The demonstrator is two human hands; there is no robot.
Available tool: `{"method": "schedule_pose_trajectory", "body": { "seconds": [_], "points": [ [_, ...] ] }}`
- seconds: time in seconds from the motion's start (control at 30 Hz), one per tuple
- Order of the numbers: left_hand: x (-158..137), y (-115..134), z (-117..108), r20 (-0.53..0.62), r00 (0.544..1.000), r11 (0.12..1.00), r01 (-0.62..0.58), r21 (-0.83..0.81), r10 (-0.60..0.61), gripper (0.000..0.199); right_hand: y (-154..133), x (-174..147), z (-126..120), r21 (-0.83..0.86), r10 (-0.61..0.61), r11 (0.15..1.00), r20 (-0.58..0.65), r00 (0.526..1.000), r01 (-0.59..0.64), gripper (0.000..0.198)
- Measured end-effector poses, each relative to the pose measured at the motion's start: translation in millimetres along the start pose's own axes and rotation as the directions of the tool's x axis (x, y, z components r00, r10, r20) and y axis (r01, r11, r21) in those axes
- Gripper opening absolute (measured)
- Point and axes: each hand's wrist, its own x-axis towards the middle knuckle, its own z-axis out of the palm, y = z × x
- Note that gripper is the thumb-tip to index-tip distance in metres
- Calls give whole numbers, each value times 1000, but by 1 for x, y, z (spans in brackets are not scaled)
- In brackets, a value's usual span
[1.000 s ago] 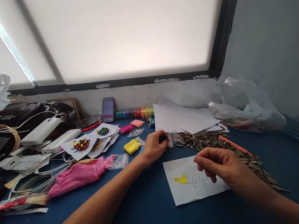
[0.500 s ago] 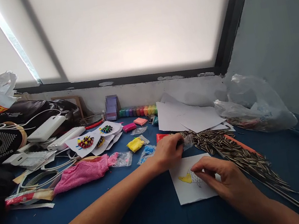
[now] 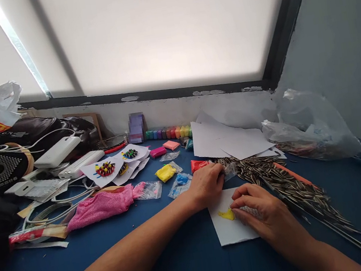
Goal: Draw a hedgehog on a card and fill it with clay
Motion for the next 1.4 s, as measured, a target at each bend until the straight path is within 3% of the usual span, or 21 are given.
{"method": "schedule_pose_trajectory", "body": {
  "seconds": [0.47,0.7,0.77,0.9,1.13,1.3,1.4],
  "points": [
    [1,0,0,5,1000,999,-1,-49,1,13,-1,3,5,-26,-64,998,-38,997,63,19],
    [4,-7,2,-43,999,976,13,-217,-23,14,-3,4,-9,201,178,967,-92,980,-157,24],
    [5,-8,3,-54,998,972,13,-235,-26,15,-5,4,-13,306,256,923,-39,966,-232,27],
    [6,-7,1,-66,997,953,26,-302,-48,14,-6,5,-16,506,427,758,89,900,-410,38],
    [8,1,-10,-72,991,831,54,-554,-112,16,-8,7,-20,733,553,457,210,806,-504,42],
    [9,7,-15,16,988,708,120,-696,-152,12,-11,7,-23,780,529,382,255,809,-495,37],
    [10,9,-19,111,977,623,200,-756,-180,10,-12,7,-24,787,513,385,252,821,-482,36]
  ]
}}
